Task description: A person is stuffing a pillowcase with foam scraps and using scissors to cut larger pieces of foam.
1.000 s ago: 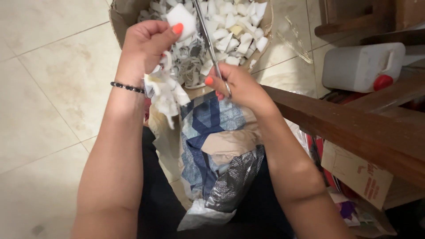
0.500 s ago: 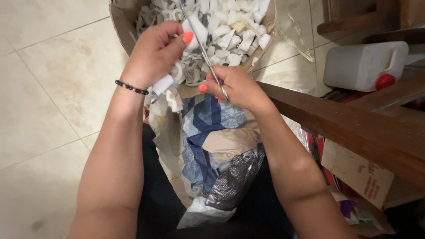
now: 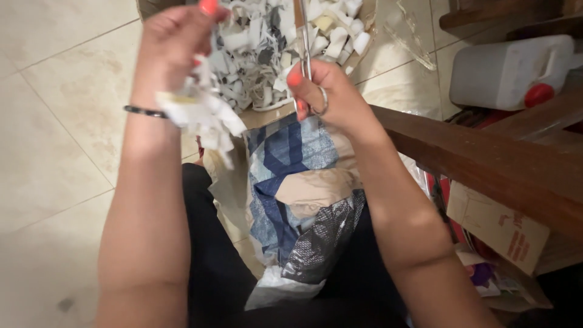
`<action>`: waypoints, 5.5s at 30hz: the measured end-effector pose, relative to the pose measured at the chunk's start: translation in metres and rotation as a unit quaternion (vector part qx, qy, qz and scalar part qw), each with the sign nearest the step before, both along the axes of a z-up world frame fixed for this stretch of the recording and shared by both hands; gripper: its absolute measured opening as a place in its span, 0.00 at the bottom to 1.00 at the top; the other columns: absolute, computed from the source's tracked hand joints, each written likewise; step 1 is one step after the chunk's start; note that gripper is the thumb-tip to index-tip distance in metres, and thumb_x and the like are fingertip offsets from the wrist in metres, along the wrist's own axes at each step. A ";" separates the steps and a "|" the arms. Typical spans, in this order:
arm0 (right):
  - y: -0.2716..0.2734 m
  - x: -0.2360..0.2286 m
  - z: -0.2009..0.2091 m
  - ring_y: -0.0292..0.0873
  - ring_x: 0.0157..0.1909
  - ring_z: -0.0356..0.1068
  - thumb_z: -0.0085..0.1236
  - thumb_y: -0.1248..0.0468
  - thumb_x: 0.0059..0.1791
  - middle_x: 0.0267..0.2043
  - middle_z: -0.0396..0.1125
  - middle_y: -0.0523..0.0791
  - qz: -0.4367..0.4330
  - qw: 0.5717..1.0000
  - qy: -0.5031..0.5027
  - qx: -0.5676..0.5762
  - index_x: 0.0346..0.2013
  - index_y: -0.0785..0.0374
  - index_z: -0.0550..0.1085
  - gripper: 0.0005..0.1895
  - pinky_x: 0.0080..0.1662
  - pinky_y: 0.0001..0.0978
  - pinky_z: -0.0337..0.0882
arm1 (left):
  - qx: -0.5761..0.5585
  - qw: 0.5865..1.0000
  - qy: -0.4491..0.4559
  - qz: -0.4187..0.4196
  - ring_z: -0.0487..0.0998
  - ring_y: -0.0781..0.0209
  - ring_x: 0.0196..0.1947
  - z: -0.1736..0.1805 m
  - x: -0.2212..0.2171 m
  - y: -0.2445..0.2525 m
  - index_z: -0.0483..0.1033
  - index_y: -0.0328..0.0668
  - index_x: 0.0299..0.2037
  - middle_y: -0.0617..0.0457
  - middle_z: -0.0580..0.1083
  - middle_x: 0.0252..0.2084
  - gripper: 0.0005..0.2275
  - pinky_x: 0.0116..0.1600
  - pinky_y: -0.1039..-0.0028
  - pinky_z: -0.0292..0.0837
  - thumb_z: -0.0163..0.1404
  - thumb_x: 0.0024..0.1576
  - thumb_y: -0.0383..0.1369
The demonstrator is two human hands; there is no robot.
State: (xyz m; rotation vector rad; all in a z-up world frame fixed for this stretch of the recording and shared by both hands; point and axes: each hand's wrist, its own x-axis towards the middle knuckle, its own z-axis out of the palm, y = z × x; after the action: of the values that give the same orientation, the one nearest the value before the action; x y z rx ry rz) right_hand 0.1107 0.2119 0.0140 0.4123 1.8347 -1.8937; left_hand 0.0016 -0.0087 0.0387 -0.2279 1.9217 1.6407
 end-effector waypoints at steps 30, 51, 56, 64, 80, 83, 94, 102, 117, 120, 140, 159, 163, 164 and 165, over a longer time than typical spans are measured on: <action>-0.007 -0.010 0.015 0.34 0.36 0.72 0.33 0.21 0.43 0.30 0.59 0.38 -0.141 0.982 0.122 -0.020 0.38 0.53 0.64 0.39 0.35 0.21 0.60 | -0.597 0.514 0.188 -0.587 0.64 0.60 0.20 -0.183 -0.027 0.037 0.75 0.48 0.24 0.56 0.67 0.21 0.14 0.24 0.72 0.60 0.47 0.63 0.23; 0.012 -0.012 -0.048 0.34 0.25 0.72 0.63 0.56 0.54 0.22 0.67 0.43 -0.218 0.955 0.189 0.074 0.46 0.65 0.75 0.15 0.34 0.19 0.68 | 0.063 0.993 0.097 -0.038 0.73 0.71 0.30 -0.060 0.043 0.039 0.81 0.43 0.49 0.58 0.75 0.24 0.09 0.40 0.76 0.74 0.52 0.65 0.35; 0.019 -0.004 -0.030 0.32 0.37 0.68 0.35 0.27 0.46 0.32 0.62 0.38 -0.012 0.995 0.065 0.077 0.43 0.53 0.68 0.35 0.38 0.23 0.65 | 0.109 0.989 0.058 0.079 0.61 0.75 0.24 -0.065 0.022 0.020 0.75 0.48 0.36 0.65 0.65 0.23 0.09 0.31 0.83 0.57 0.52 0.65 0.41; -0.004 0.005 -0.014 0.37 0.43 0.72 0.27 0.23 0.47 0.40 0.65 0.41 0.304 0.943 0.103 0.088 0.45 0.55 0.63 0.41 0.49 0.33 0.70 | 0.169 0.973 0.027 0.154 0.63 0.74 0.23 -0.079 0.020 0.023 0.78 0.43 0.42 0.61 0.67 0.24 0.11 0.27 0.82 0.56 0.54 0.61 0.42; 0.014 0.004 -0.012 0.33 0.29 0.66 0.37 0.30 0.47 0.26 0.60 0.37 0.190 0.974 0.037 0.117 0.33 0.53 0.63 0.30 0.36 0.26 0.67 | 0.092 0.995 0.026 -0.004 0.59 0.75 0.24 -0.055 0.014 0.007 0.70 0.53 0.32 0.66 0.63 0.23 0.12 0.30 0.82 0.54 0.47 0.67 0.44; 0.023 0.006 -0.008 0.35 0.35 0.61 0.28 0.22 0.44 0.32 0.58 0.39 0.295 0.951 0.052 0.081 0.38 0.54 0.61 0.39 0.40 0.28 0.63 | 0.076 0.995 0.018 -0.056 0.63 0.76 0.26 -0.060 0.011 0.000 0.71 0.52 0.37 0.65 0.66 0.27 0.11 0.30 0.83 0.57 0.45 0.68 0.45; 0.009 0.009 -0.002 0.29 0.24 0.61 0.59 0.56 0.53 0.20 0.58 0.35 0.206 0.962 0.021 0.177 0.24 0.53 0.61 0.19 0.32 0.23 0.66 | -0.020 0.978 0.041 -0.202 0.59 0.73 0.23 -0.041 0.012 -0.001 0.64 0.50 0.28 0.66 0.58 0.24 0.16 0.31 0.78 0.65 0.45 0.71 0.41; 0.021 0.011 -0.013 0.34 0.35 0.69 0.32 0.18 0.40 0.29 0.60 0.39 0.241 0.970 -0.018 0.003 0.33 0.52 0.59 0.40 0.34 0.23 0.59 | 0.086 0.995 0.024 0.041 0.63 0.78 0.23 -0.059 0.009 0.003 0.78 0.49 0.34 0.65 0.71 0.26 0.09 0.26 0.85 0.57 0.55 0.66 0.38; -0.004 0.007 -0.008 0.35 0.34 0.68 0.31 0.25 0.46 0.29 0.65 0.38 0.285 0.944 0.085 0.147 0.35 0.51 0.61 0.34 0.40 0.29 0.65 | 0.003 0.991 0.055 -0.123 0.58 0.75 0.19 -0.038 0.021 0.019 0.72 0.53 0.26 0.67 0.73 0.24 0.17 0.29 0.81 0.55 0.47 0.69 0.42; -0.006 0.009 -0.010 0.33 0.29 0.74 0.38 0.25 0.44 0.27 0.65 0.37 0.233 0.956 0.042 0.174 0.31 0.51 0.64 0.33 0.37 0.26 0.68 | -0.024 0.978 0.135 -0.157 0.68 0.71 0.24 -0.044 0.020 0.015 0.67 0.52 0.26 0.66 0.74 0.25 0.18 0.36 0.75 0.65 0.41 0.70 0.43; -0.016 0.005 -0.013 0.34 0.42 0.63 0.36 0.18 0.42 0.41 0.60 0.39 0.117 0.976 0.158 0.092 0.47 0.54 0.63 0.45 0.50 0.29 0.70 | -0.009 0.979 0.170 0.109 0.58 0.77 0.20 -0.058 0.023 0.031 0.71 0.51 0.35 0.67 0.64 0.22 0.15 0.27 0.81 0.56 0.46 0.64 0.50; -0.014 -0.010 -0.027 0.48 0.60 0.73 0.71 0.62 0.46 0.58 0.72 0.49 -0.269 0.943 0.135 -0.141 0.60 0.63 0.71 0.29 0.62 0.44 0.75 | 0.245 0.940 0.031 0.234 0.73 0.69 0.25 -0.065 0.028 0.052 0.69 0.46 0.37 0.58 0.70 0.28 0.10 0.35 0.78 0.78 0.57 0.58 0.38; -0.008 -0.012 -0.027 0.42 0.57 0.74 0.71 0.60 0.46 0.53 0.75 0.45 -0.280 0.945 0.138 -0.096 0.54 0.62 0.75 0.24 0.60 0.38 0.75 | -0.002 0.983 0.118 0.141 0.70 0.71 0.35 -0.069 0.030 0.046 0.71 0.52 0.42 0.63 0.72 0.41 0.09 0.45 0.79 0.72 0.51 0.55 0.24; -0.007 -0.012 -0.025 0.44 0.58 0.73 0.71 0.59 0.46 0.55 0.74 0.46 -0.283 0.945 0.138 -0.095 0.55 0.63 0.75 0.25 0.61 0.39 0.74 | -0.027 0.985 0.141 0.094 0.69 0.62 0.49 -0.065 0.030 0.045 0.71 0.48 0.50 0.56 0.70 0.51 0.12 0.57 0.68 0.67 0.49 0.58 0.25; -0.006 -0.013 -0.022 0.46 0.60 0.73 0.71 0.59 0.46 0.56 0.74 0.47 -0.285 0.944 0.137 -0.094 0.57 0.64 0.74 0.27 0.62 0.41 0.74 | -0.052 0.984 0.163 0.047 0.69 0.54 0.63 -0.061 0.030 0.045 0.71 0.44 0.59 0.49 0.69 0.62 0.16 0.69 0.57 0.62 0.48 0.60 0.27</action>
State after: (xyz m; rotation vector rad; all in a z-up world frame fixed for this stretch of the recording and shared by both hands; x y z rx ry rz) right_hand 0.0978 0.2059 -0.0084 0.7019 1.8076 -2.6058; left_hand 0.0311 0.0358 -0.0222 -0.0958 2.2760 1.7267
